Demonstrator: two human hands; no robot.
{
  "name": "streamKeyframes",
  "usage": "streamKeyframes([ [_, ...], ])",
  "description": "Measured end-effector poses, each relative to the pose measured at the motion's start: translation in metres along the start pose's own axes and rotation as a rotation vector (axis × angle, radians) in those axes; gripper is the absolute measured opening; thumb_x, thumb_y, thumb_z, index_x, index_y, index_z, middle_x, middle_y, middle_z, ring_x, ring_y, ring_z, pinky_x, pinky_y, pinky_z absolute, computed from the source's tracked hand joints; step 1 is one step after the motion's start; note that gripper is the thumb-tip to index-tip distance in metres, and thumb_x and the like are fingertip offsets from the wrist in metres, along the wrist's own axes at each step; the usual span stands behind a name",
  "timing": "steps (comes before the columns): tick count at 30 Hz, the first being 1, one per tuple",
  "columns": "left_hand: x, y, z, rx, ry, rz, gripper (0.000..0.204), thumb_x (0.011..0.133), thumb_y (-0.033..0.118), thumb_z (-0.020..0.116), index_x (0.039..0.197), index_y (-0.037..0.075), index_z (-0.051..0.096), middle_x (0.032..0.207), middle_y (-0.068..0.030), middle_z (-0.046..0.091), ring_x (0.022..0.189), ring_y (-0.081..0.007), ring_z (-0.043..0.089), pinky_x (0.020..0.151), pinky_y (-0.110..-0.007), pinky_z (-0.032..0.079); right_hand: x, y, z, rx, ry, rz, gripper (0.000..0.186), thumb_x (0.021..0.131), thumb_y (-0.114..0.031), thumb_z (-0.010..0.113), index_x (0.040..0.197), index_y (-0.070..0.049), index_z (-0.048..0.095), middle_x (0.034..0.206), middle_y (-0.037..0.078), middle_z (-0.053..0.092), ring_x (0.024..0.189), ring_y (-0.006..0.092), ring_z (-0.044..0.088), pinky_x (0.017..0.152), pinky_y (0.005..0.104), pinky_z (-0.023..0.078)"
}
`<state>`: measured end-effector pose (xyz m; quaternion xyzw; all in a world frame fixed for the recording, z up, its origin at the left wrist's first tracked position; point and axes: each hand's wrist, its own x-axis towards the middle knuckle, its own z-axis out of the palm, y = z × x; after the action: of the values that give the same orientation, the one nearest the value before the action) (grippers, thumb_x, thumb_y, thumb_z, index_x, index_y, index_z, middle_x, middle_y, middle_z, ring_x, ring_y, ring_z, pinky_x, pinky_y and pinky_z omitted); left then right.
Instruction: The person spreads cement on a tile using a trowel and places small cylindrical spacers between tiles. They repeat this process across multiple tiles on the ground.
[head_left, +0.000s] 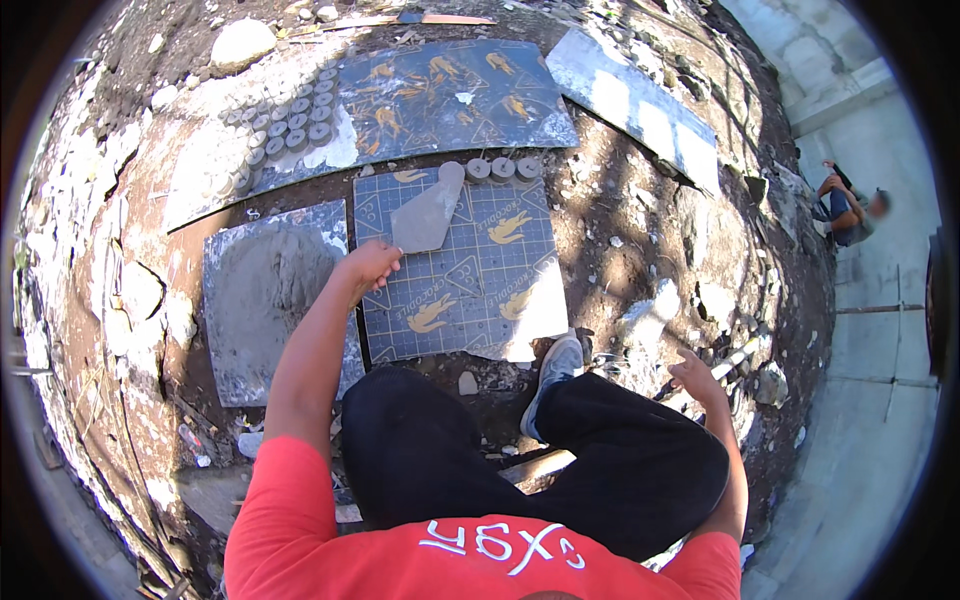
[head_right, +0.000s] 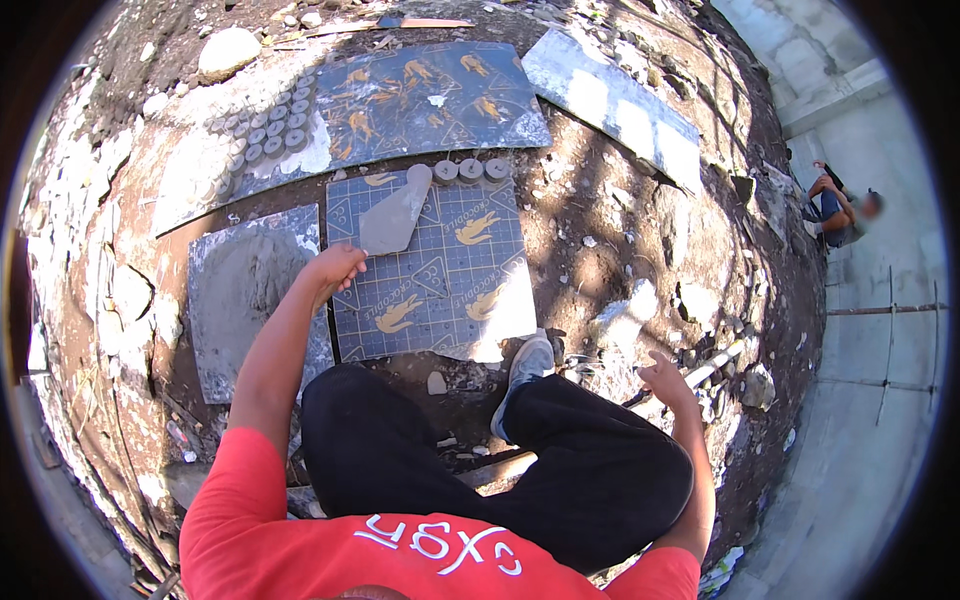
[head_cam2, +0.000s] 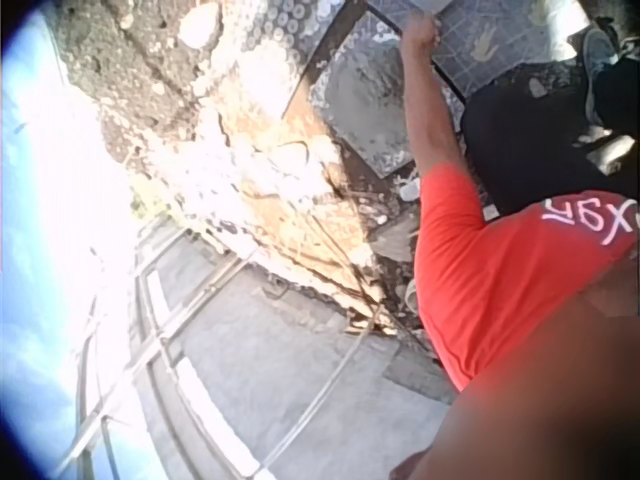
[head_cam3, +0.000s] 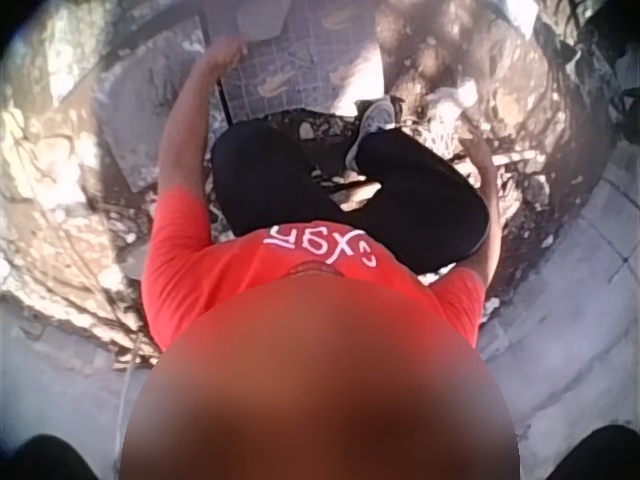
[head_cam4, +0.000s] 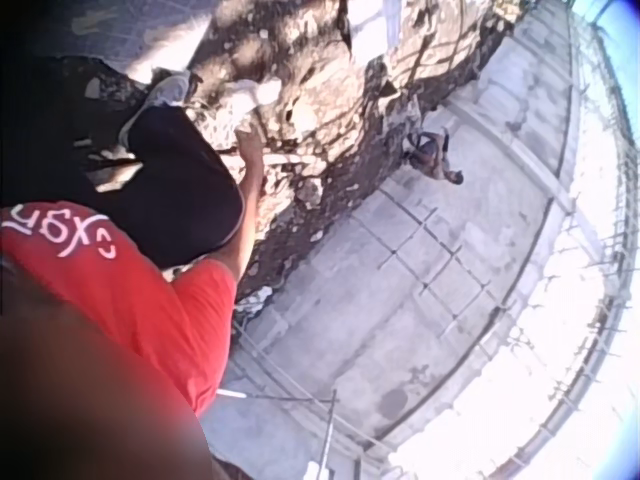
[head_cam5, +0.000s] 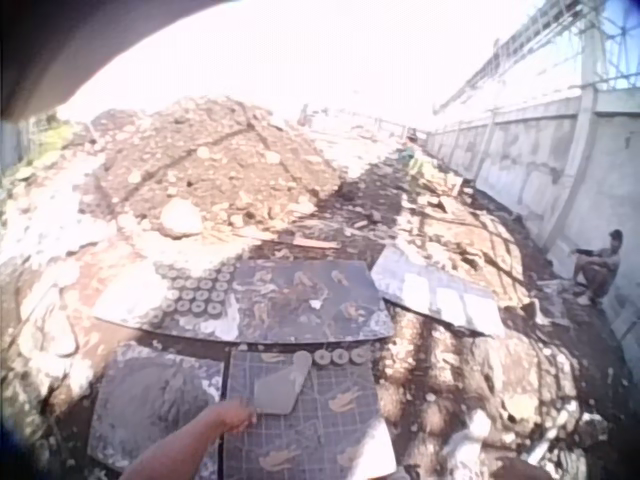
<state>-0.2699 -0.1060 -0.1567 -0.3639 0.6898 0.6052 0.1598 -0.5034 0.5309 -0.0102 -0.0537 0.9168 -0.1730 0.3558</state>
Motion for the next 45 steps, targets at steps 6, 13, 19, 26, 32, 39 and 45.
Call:
streamKeyframes([
  [6,-0.016,-0.015,-0.005,0.045,0.028,0.010,0.036,0.098,0.036,0.058,0.085,0.002,0.063,0.059,-0.0006,0.051,0.046,-0.0129,0.051,0.043,-0.031,0.043,-0.002,-0.001,0.002,0.010,-0.003,0.031,0.073,0.094,-0.026,0.066,0.151,0.006,0.036,0.113,0.021,0.070,0.089,0.0223,0.070,0.080,0.0364,0.054],
  [13,0.004,0.000,-0.014,0.107,0.135,0.034,0.037,0.098,0.036,0.059,0.083,0.002,0.062,0.059,-0.0005,0.051,0.045,-0.0123,0.050,0.041,-0.029,0.041,-0.007,-0.008,-0.002,0.003,0.014,0.028,0.075,0.093,-0.028,0.068,0.151,0.006,0.036,0.115,0.021,0.069,0.088,0.0223,0.070,0.076,0.0361,0.054],
  [19,0.002,-0.001,-0.023,0.033,0.166,0.034,0.038,0.096,0.036,0.058,0.082,0.001,0.061,0.058,-0.0026,0.052,0.044,-0.0140,0.049,0.042,-0.031,0.041,-0.008,0.001,0.002,-0.002,0.021,0.019,0.073,0.093,-0.027,0.068,0.150,0.008,0.037,0.111,0.021,0.070,0.087,0.0220,0.070,0.076,0.0359,0.054],
  [26,-0.011,-0.004,-0.027,-0.026,0.177,0.030,0.036,0.096,0.036,0.059,0.082,0.003,0.061,0.060,-0.0002,0.049,0.045,-0.0129,0.047,0.043,-0.030,0.040,-0.008,0.003,0.003,0.037,-0.003,0.042,0.073,0.093,-0.026,0.068,0.150,0.007,0.037,0.111,0.021,0.070,0.085,0.0227,0.071,0.078,0.0363,0.054],
  [32,0.007,0.011,-0.009,-0.040,0.087,0.032,0.038,0.099,0.037,0.056,0.084,0.003,0.061,0.061,-0.0004,0.047,0.049,-0.0144,0.048,0.047,-0.032,0.041,-0.006,-0.003,0.007,0.068,0.004,0.033,0.073,0.093,-0.024,0.068,0.151,0.006,0.036,0.116,0.023,0.069,0.087,0.0231,0.071,0.081,0.0369,0.054],
  [39,0.002,-0.002,-0.002,-0.021,0.002,0.003,0.037,0.100,0.037,0.055,0.086,0.003,0.062,0.060,-0.0007,0.048,0.048,-0.0144,0.049,0.045,-0.032,0.042,-0.012,-0.004,0.008,0.025,-0.029,0.086,0.073,0.094,-0.025,0.068,0.152,0.006,0.035,0.119,0.025,0.068,0.088,0.0231,0.071,0.082,0.0369,0.054],
  [45,-0.014,-0.017,-0.005,0.059,-0.028,0.005,0.036,0.099,0.036,0.057,0.087,0.003,0.062,0.059,0.0002,0.050,0.046,-0.0128,0.051,0.043,-0.031,0.042,-0.003,0.007,0.009,0.033,-0.035,0.091,0.075,0.093,-0.029,0.068,0.152,0.005,0.036,0.122,0.026,0.067,0.089,0.0250,0.071,0.089,0.0390,0.053],
])
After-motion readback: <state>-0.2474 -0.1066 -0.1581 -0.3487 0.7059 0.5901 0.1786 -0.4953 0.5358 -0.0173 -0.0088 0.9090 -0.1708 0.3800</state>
